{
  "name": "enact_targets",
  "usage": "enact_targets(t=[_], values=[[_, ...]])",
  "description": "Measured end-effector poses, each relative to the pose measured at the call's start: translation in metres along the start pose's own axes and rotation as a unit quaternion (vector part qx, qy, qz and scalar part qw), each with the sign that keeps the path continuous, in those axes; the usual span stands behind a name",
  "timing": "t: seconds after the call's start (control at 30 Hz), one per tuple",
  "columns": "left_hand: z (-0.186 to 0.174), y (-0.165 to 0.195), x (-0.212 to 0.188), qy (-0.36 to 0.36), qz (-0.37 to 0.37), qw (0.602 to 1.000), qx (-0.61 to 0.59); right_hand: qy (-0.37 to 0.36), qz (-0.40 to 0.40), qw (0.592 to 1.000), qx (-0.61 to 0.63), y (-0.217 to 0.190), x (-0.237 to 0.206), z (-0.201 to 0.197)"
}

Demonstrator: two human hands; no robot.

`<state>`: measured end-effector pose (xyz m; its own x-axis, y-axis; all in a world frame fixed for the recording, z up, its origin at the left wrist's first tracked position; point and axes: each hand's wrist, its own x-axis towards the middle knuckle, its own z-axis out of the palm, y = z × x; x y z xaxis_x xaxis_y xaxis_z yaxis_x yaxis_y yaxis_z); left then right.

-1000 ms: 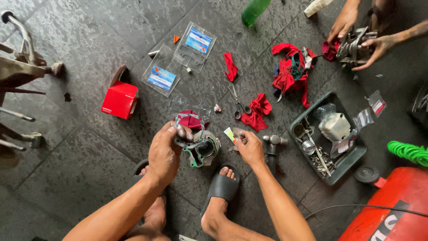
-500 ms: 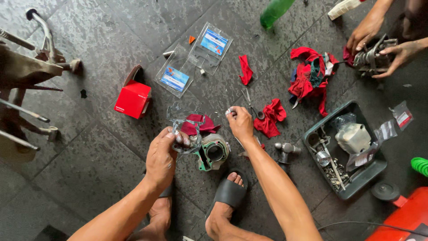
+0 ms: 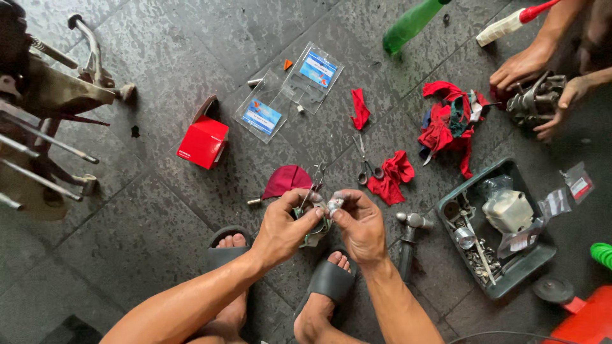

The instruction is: The person sits on the workshop floor assembling a small engine cylinder assembly. They fit a piston into the cylinder, position a gasket on the cylinder, and press the components together by hand, with a parts tray, rags, and a red parts box on the floor around them.

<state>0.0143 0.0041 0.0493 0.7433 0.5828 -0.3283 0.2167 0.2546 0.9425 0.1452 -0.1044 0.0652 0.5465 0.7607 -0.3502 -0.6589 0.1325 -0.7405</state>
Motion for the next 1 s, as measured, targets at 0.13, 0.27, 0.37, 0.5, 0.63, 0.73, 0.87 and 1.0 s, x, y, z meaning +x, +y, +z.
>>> enact_targets(t=[0.13, 0.27, 0.37, 0.5, 0.63, 0.73, 0.87, 1.0], values=[[0.002, 0.014, -0.006, -0.058, -0.026, 0.996, -0.062, -0.004, -0.008, 1.0, -0.004, 0.006, -0.026, -0.019], [-0.001, 0.025, -0.012, -0.073, 0.062, 0.995, -0.029, 0.032, 0.057, 0.997, 0.029, 0.005, -0.043, -0.032], [-0.006, 0.034, -0.014, -0.085, 0.14, 0.986, 0.013, 0.014, 0.11, 0.992, 0.065, 0.0, -0.049, -0.035], [-0.01, 0.044, -0.015, -0.109, 0.154, 0.981, 0.054, -0.048, 0.117, 0.992, -0.024, -0.01, -0.049, -0.04], [-0.012, 0.052, -0.018, -0.122, 0.171, 0.976, 0.055, -0.095, 0.139, 0.985, -0.035, -0.017, -0.053, -0.048], [-0.014, 0.055, -0.018, -0.132, 0.177, 0.974, 0.059, -0.092, 0.154, 0.983, -0.031, -0.014, -0.056, -0.05], [-0.013, 0.055, -0.018, -0.133, 0.176, 0.973, 0.069, -0.074, 0.147, 0.986, -0.014, -0.008, -0.062, -0.047], [-0.012, 0.053, -0.018, -0.147, 0.177, 0.971, 0.071, -0.072, 0.16, 0.984, 0.013, -0.007, -0.062, -0.044]])
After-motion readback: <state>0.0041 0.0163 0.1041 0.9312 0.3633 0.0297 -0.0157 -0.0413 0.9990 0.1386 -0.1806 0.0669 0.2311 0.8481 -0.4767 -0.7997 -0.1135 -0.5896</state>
